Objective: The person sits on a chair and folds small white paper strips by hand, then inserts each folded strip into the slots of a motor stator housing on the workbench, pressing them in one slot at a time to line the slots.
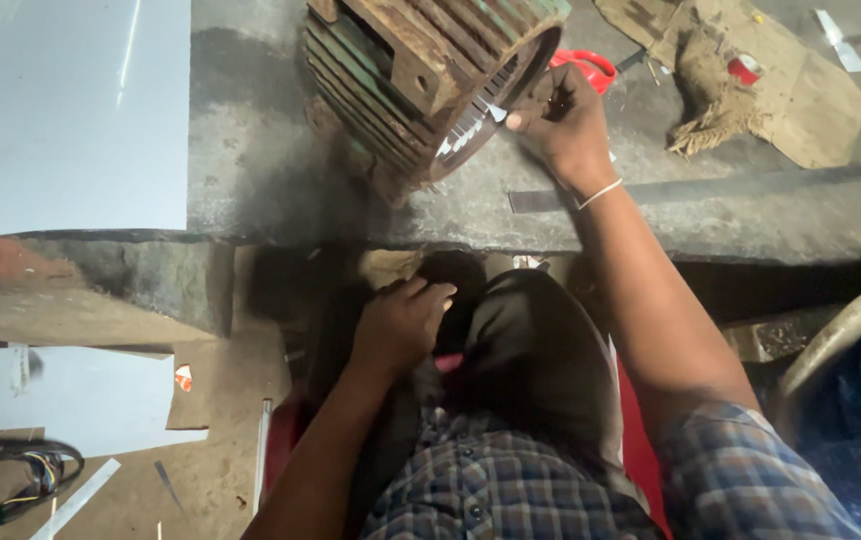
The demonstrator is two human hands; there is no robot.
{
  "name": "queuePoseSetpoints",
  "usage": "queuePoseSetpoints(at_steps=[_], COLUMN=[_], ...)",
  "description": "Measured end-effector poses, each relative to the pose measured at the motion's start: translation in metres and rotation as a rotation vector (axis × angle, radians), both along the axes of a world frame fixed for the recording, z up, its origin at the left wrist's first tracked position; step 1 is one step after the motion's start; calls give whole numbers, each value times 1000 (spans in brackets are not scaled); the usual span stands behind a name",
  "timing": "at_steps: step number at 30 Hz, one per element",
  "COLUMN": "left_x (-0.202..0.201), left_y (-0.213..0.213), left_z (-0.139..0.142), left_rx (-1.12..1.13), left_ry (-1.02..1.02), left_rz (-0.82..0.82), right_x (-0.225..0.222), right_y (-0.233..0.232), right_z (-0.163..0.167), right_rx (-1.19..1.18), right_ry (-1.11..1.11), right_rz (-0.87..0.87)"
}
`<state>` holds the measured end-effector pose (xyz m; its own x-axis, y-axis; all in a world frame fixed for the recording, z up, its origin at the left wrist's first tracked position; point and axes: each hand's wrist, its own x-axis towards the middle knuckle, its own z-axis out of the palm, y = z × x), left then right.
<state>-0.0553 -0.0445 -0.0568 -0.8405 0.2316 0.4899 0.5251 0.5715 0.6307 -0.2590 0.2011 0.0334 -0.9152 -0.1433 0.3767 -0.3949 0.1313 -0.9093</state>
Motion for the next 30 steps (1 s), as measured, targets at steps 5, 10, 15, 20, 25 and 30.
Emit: queuePoseSetpoints(at_steps=[5,10,15,20,25,30], left_x=[-4,-5,-5,-3,-3,-2], left_y=[1,4,5,7,10,12], left_z=[-7,-8,-6,-8,-8,-6], left_rx=[-83,-101,-105,-83,-193,-240], left_ry=[-104,-112,-105,-132,89,-214], left_rz=[-25,-40,-27,-34,-139,-146], right_x=[-3,-8,-11,-9,-3,5], right_y=[-1,-7,-12,-15,-22,-21], right_z=[-5,-9,-11,-12,-4,11], right_rx=[-3,-56,-4,24,-50,-60], right_ry=[32,59,120,161,41,-7], right_rz=[-19,-10,-70,-105,-133,-95])
